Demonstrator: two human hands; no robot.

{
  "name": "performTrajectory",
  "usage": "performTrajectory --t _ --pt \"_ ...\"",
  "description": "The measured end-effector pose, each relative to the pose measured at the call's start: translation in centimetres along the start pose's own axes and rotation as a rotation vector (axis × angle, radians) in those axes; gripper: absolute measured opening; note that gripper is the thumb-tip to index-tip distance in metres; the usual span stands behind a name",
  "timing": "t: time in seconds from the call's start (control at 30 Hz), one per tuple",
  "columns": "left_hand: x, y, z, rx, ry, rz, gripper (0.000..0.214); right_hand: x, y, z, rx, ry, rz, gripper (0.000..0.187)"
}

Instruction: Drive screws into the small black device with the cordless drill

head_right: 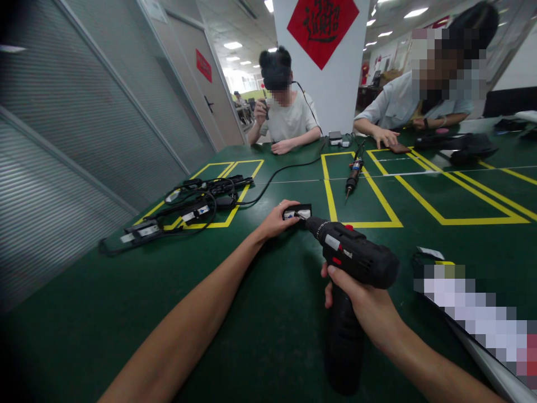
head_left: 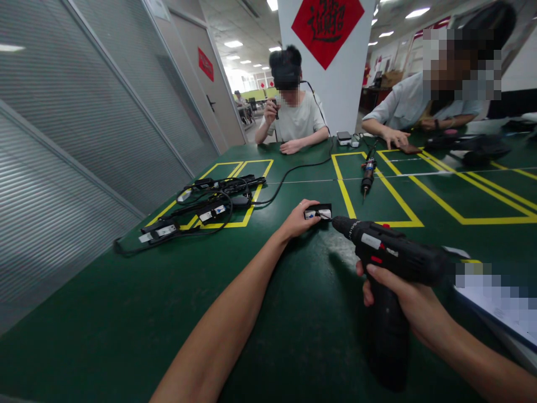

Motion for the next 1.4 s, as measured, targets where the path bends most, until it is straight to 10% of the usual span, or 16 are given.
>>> performTrajectory --t 1.4 --pt "-0.03 0.06 -0.01 0.003 -0.016 0.008 0.045 -0.13 0.03 0.03 0.013 -0.049 0.024 0.024"
Point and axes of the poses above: each hand's wrist, its own y-axis away from the middle knuckle, its own x-axis out of the back of the hand, z = x × y, the point moved 4 cm from there along -y, towards the middle knuckle, and after that the axes turned 3 degrees about -x, right-handed, at the moved point
